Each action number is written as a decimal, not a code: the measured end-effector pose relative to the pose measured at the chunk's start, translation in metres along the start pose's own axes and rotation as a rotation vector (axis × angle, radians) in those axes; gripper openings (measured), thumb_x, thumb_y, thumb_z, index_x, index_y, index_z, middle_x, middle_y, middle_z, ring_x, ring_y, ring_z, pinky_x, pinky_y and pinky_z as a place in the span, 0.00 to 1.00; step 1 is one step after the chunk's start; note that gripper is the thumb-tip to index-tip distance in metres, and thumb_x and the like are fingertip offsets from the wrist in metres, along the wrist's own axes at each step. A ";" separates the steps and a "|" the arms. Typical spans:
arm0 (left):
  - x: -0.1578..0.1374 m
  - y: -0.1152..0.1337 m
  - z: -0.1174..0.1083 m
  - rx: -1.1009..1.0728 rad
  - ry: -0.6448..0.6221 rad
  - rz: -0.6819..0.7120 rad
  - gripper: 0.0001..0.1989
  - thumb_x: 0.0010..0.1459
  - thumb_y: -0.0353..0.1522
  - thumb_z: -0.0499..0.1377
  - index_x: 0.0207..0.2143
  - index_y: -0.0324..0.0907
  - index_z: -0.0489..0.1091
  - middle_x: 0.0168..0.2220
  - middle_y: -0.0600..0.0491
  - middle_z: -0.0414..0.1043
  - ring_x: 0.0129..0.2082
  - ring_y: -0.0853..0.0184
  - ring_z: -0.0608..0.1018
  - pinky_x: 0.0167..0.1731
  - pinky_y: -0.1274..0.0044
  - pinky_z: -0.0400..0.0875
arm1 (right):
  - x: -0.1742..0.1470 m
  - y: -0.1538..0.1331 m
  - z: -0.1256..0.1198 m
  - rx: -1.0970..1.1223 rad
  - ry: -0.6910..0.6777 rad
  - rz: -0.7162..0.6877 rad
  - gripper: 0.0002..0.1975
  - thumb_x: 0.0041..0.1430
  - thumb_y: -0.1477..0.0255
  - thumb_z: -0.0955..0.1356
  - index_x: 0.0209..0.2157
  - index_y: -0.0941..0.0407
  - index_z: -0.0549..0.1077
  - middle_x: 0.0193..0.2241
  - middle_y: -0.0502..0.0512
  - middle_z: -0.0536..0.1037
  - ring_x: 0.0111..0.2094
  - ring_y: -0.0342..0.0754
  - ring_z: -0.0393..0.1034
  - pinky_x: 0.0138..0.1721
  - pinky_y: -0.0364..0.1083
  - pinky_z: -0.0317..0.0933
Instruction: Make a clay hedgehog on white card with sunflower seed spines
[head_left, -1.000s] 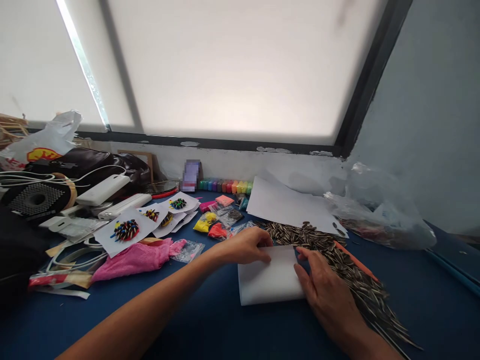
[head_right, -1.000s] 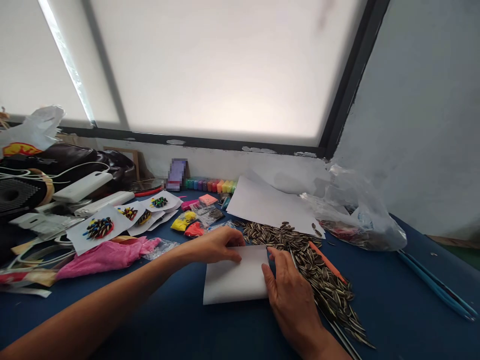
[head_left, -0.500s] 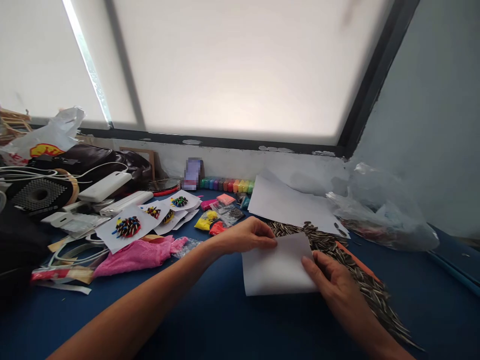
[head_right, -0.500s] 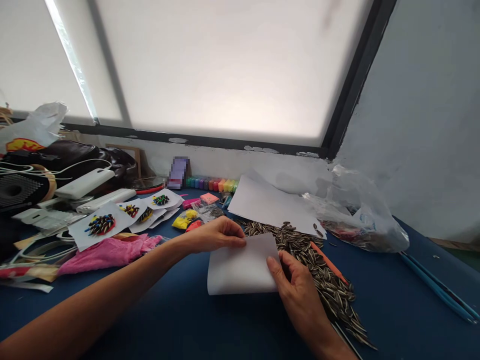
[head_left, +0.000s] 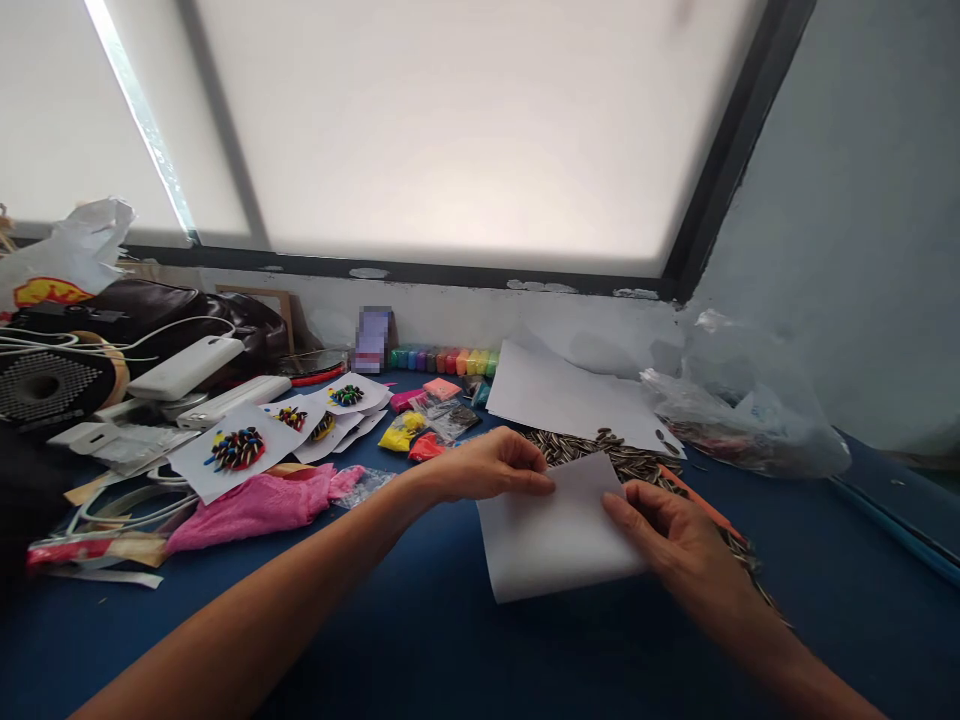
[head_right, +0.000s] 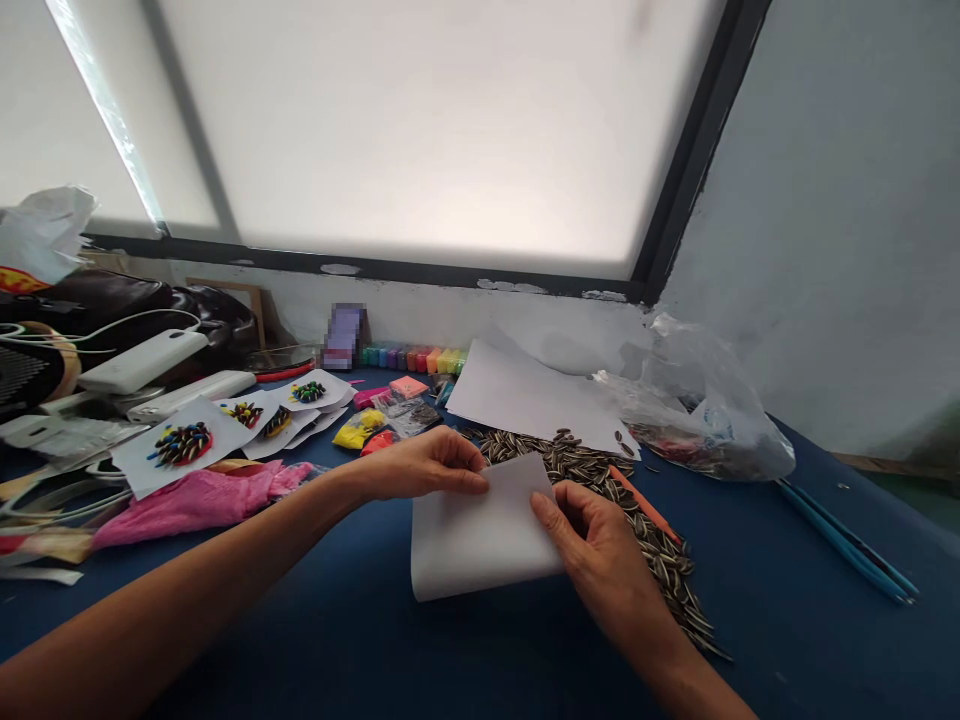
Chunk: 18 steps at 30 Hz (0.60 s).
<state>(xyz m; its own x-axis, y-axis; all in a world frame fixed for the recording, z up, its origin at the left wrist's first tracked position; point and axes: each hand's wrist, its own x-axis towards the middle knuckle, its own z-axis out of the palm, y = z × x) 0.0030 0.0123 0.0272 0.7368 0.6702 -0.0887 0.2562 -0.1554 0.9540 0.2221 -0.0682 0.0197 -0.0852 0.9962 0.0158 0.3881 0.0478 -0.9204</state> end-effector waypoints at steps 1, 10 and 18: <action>-0.001 0.001 0.000 0.021 -0.015 0.003 0.12 0.55 0.38 0.62 0.30 0.37 0.73 0.28 0.54 0.71 0.28 0.72 0.70 0.29 0.80 0.61 | 0.000 0.000 -0.001 0.007 -0.001 0.010 0.22 0.54 0.48 0.66 0.32 0.54 0.74 0.25 0.50 0.75 0.24 0.46 0.68 0.22 0.43 0.61; -0.002 0.007 0.007 0.087 -0.059 0.010 0.11 0.57 0.37 0.60 0.34 0.37 0.74 0.29 0.54 0.72 0.28 0.72 0.70 0.28 0.80 0.61 | -0.003 -0.001 -0.003 0.051 0.011 0.045 0.22 0.53 0.49 0.67 0.28 0.55 0.70 0.23 0.48 0.72 0.21 0.42 0.63 0.19 0.40 0.57; 0.000 -0.001 -0.001 0.069 0.015 0.001 0.11 0.56 0.37 0.61 0.32 0.37 0.76 0.29 0.53 0.74 0.30 0.71 0.71 0.32 0.79 0.63 | -0.002 -0.007 -0.008 0.024 0.076 0.041 0.22 0.51 0.49 0.68 0.27 0.55 0.72 0.23 0.49 0.72 0.22 0.43 0.65 0.19 0.40 0.60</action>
<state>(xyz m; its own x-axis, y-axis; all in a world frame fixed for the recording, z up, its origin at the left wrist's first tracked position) 0.0023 0.0130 0.0269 0.7276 0.6811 -0.0825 0.2979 -0.2053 0.9322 0.2268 -0.0694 0.0290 0.0010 1.0000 0.0064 0.3675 0.0056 -0.9300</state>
